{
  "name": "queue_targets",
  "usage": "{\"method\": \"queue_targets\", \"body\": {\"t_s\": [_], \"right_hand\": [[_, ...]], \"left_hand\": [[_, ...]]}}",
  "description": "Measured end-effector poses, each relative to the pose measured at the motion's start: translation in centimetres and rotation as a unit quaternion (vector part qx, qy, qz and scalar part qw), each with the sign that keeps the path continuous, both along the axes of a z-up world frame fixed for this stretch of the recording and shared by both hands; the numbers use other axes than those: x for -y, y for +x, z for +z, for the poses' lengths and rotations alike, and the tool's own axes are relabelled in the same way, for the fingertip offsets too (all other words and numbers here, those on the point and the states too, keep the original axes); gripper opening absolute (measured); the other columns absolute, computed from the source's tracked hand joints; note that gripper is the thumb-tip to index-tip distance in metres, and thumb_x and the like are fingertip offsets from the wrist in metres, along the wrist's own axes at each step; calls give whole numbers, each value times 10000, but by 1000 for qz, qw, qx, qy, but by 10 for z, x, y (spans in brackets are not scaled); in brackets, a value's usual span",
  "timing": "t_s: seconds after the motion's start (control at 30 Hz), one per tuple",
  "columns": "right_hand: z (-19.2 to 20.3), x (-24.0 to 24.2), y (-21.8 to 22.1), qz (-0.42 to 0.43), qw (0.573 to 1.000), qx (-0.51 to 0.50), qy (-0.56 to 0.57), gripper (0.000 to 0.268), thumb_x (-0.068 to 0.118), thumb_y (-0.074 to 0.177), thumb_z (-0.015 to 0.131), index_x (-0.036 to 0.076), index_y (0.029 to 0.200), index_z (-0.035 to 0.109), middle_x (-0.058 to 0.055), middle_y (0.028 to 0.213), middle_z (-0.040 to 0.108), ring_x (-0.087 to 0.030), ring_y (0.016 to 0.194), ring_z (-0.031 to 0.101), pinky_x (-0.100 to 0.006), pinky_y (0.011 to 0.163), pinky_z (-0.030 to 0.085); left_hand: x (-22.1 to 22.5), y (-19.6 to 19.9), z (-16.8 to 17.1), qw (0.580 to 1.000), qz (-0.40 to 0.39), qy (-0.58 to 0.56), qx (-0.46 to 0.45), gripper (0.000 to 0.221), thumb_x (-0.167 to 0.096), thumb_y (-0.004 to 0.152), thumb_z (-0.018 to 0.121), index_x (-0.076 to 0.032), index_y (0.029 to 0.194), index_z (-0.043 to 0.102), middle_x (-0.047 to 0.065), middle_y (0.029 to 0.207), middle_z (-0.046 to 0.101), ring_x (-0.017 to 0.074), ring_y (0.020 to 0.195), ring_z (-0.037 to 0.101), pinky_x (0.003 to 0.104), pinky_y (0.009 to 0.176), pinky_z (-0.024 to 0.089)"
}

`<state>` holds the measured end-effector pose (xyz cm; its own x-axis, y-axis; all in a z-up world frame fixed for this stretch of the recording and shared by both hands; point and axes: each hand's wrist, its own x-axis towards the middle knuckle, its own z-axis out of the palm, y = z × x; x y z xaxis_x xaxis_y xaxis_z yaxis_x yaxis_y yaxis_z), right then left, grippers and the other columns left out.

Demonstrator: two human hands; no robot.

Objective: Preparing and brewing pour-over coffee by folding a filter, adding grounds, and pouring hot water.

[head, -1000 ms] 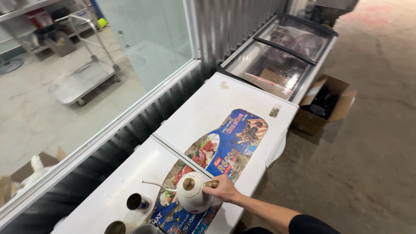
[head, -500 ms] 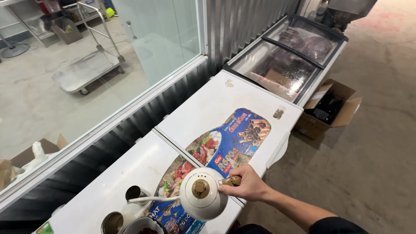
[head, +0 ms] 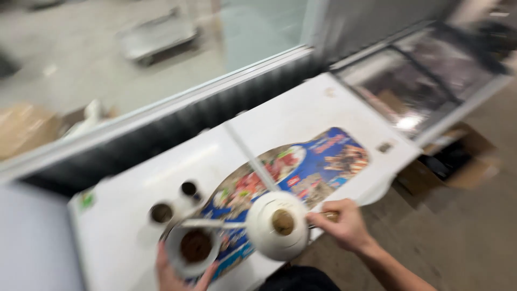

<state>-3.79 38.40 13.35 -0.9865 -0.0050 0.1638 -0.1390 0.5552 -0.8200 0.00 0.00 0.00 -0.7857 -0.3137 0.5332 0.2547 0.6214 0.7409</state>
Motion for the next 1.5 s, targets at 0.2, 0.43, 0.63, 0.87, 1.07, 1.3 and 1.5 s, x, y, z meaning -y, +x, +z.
{"method": "queue_targets", "body": {"t_s": [0.2, 0.43, 0.63, 0.87, 1.07, 1.3, 1.5], "right_hand": [[3, -7, -3, -40, 998, 49, 7, 231, 193, 810, 785, 8, 671, 779, -44, 616, 728, -99, 625, 581, -261, 599, 424], [27, 2, -10, -8, 999, 51, 13, 350, 185, 871, 728, -9, 604, 610, 8, 537, 400, -96, 587, 346, -276, 535, 239], [45, 14, -13, 1, 998, 71, 0, 408, 141, 881, 699, 1, 564, 485, 32, 585, 255, -101, 607, 228, -290, 547, 160], [36, -6, -24, 15, 996, 68, 56, 401, 176, 901, 730, -9, 590, 557, 25, 577, 267, -99, 603, 236, -283, 543, 157], [35, -5, -26, 14, 995, 79, 57, 423, 178, 891, 744, 4, 574, 526, 26, 583, 258, -100, 607, 228, -285, 546, 146], [44, 14, -21, 16, 994, 79, 75, 536, 168, 847, 718, 80, 531, 293, 34, 591, 166, -105, 602, 164, -281, 559, 96], [42, 14, -18, 19, 994, 84, 71, 520, 154, 860, 715, 68, 540, 314, 29, 604, 174, -112, 615, 174, -288, 565, 109]], "left_hand": [[-7, 18, 58, 988, -27, 17, 151, 1249, -413, 658, 959, -39, 1601, 231, 158, 1648, 345, 329, 1537, 312, 431, 1242, 278], [-12, 21, 68, 982, -32, 24, 186, 1305, -482, 696, 946, -128, 1636, 113, 129, 1693, 261, 314, 1564, 277, 479, 1243, 289], [-14, 22, 62, 987, -47, 13, 152, 1287, -449, 747, 939, -148, 1643, 66, 148, 1712, 230, 344, 1579, 270, 476, 1254, 312], [-13, 22, 64, 987, -52, 6, 153, 1309, -489, 757, 920, -145, 1646, 23, 172, 1703, 246, 356, 1576, 278, 480, 1236, 334], [-14, 22, 62, 984, -45, 15, 171, 1307, -472, 761, 923, -138, 1645, 20, 149, 1721, 209, 356, 1580, 266, 476, 1245, 314], [-14, 22, 62, 985, -59, 28, 159, 1287, -474, 786, 902, -147, 1647, 4, 156, 1720, 212, 356, 1594, 237, 491, 1251, 303], [-15, 22, 65, 986, -53, 22, 154, 1267, -480, 796, 893, -145, 1648, 17, 153, 1710, 227, 341, 1580, 280, 486, 1216, 368]]}}
